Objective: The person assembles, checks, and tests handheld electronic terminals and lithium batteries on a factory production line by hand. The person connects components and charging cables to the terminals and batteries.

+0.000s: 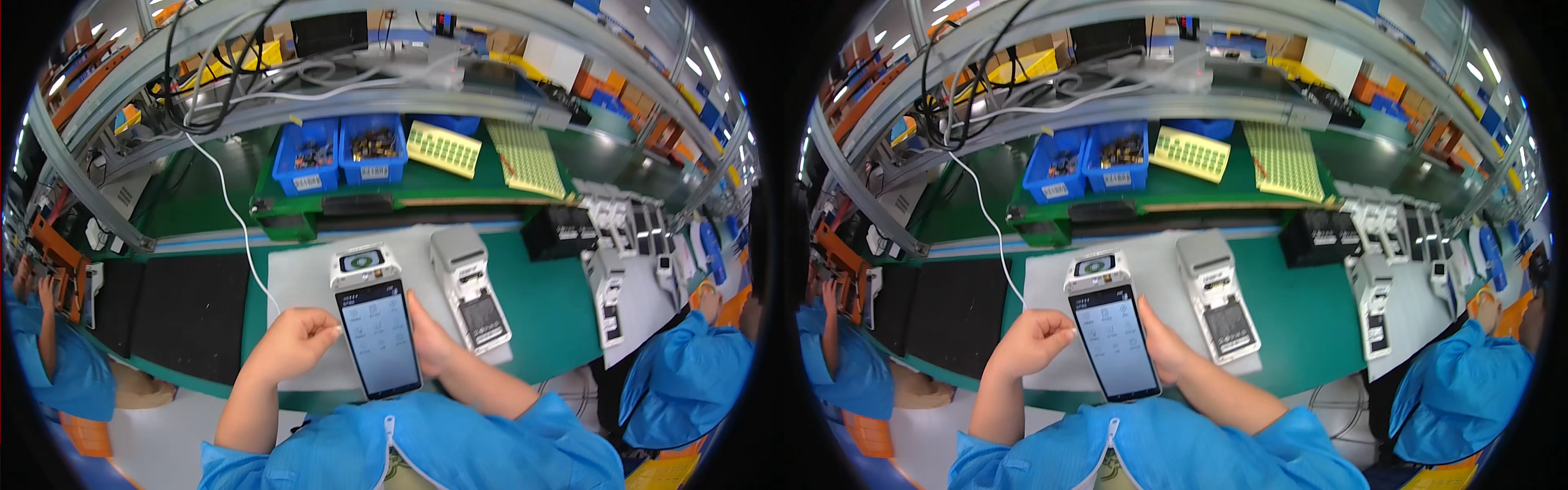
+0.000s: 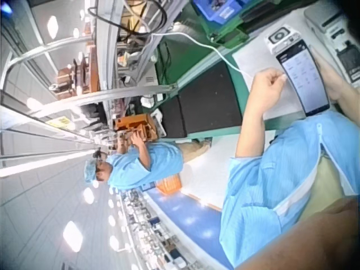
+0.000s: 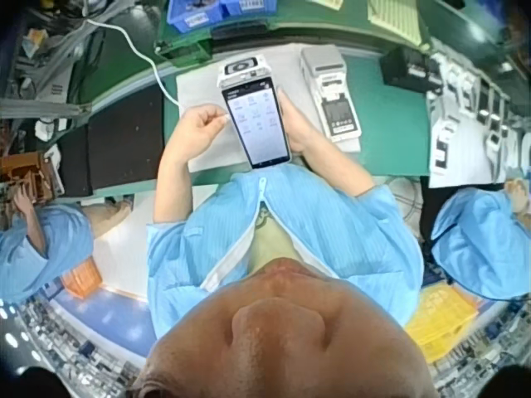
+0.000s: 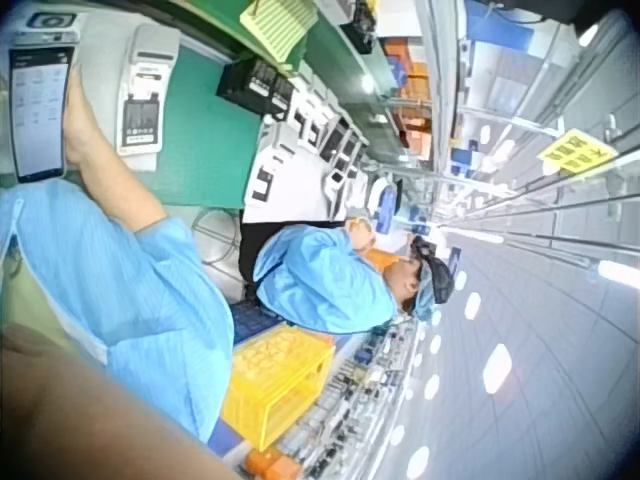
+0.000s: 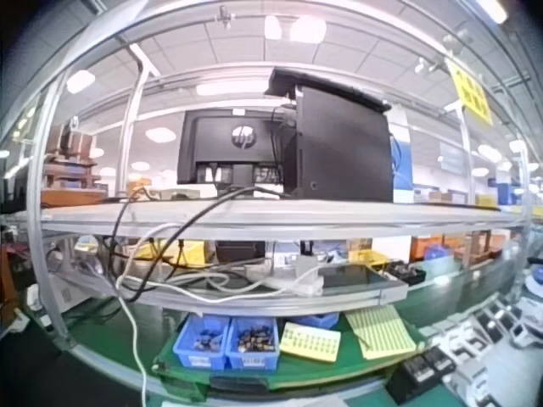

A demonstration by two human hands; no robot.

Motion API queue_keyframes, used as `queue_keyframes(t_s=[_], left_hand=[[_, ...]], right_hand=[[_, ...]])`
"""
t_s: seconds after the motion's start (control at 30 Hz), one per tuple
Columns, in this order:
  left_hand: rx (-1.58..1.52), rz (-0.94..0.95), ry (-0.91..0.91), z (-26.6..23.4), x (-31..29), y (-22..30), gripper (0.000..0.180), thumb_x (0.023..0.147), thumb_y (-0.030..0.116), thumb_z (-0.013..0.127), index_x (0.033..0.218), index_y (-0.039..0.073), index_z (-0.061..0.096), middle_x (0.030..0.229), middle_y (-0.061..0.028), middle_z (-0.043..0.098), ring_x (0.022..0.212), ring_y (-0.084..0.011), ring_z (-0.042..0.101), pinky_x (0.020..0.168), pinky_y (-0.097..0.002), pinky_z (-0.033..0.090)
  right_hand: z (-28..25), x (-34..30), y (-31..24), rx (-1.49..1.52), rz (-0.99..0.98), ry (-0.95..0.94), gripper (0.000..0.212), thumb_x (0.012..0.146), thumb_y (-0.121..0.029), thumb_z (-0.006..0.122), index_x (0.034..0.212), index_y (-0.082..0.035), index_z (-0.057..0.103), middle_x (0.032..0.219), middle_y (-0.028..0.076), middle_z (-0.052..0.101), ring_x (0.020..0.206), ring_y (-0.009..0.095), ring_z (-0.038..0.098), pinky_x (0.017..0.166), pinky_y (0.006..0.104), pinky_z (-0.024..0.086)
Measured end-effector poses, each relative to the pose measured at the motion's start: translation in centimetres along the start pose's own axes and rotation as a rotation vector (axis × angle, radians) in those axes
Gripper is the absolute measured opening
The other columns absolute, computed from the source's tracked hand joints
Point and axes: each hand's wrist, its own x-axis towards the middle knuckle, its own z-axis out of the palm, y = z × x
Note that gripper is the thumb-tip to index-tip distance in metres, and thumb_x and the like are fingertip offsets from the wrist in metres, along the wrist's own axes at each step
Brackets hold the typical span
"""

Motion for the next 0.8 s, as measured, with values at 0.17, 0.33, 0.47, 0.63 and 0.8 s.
queue_keyframes(t_s=[0.17,0.33,0.47,0.63,0.8], left_hand=[[-0.002,-0.022,0.005,0.2,0.0,-0.4,0.013,0.084,0.008,0.059,0.083,-0.004,0.063,0.065,-0.0025,0.058,0.059,-0.0071,0.048,0.053,-0.0247,0.040],[0.109,0.006,-0.019,-0.2,-0.3,-0.5,0.012,0.085,0.007,0.057,0.082,-0.004,0.062,0.066,-0.0024,0.058,0.059,-0.0070,0.049,0.054,-0.0248,0.041],[0.097,0.029,0.039,0.2,-0.9,-0.6,0.017,0.082,0.012,0.057,0.074,-0.003,0.061,0.058,-0.0092,0.054,0.053,-0.0149,0.047,0.052,-0.0316,0.040],[0.186,0.082,0.073,0.4,-0.9,-0.6,0.016,0.082,0.013,0.057,0.078,-0.002,0.062,0.066,-0.0179,0.060,0.060,-0.0276,0.059,0.058,-0.0370,0.045],[0.276,0.185,0.046,-0.1,-0.7,-0.4,0.013,0.082,0.009,0.059,0.079,-0.004,0.058,0.068,-0.0054,0.058,0.064,-0.0115,0.051,0.059,-0.0291,0.043]], right_hand=[[-0.5,0.3,0.2,-0.057,0.015,0.044,0.067,0.095,-0.057,0.013,0.134,-0.011,0.041,0.127,0.009,0.052,0.114,0.021,0.052,0.094,0.0382,0.045],[-0.8,1.0,0.8,-0.023,-0.004,0.067,0.068,0.094,-0.059,0.015,0.129,-0.010,0.046,0.121,0.010,0.056,0.105,0.024,0.058,0.089,0.0400,0.048],[-0.6,1.1,0.8,0.005,0.018,0.090,0.068,0.094,-0.059,0.015,0.128,-0.010,0.047,0.119,0.011,0.057,0.103,0.025,0.059,0.088,0.0404,0.049],[-0.5,1.5,1.2,0.055,0.005,0.073,0.070,0.092,-0.062,0.018,0.126,-0.008,0.049,0.117,0.012,0.059,0.102,0.027,0.060,0.088,0.0418,0.049],[-0.6,1.6,1.1,0.090,-0.002,-0.211,0.069,0.094,-0.058,0.015,0.130,-0.008,0.046,0.121,0.011,0.057,0.106,0.025,0.058,0.090,0.0394,0.048]])
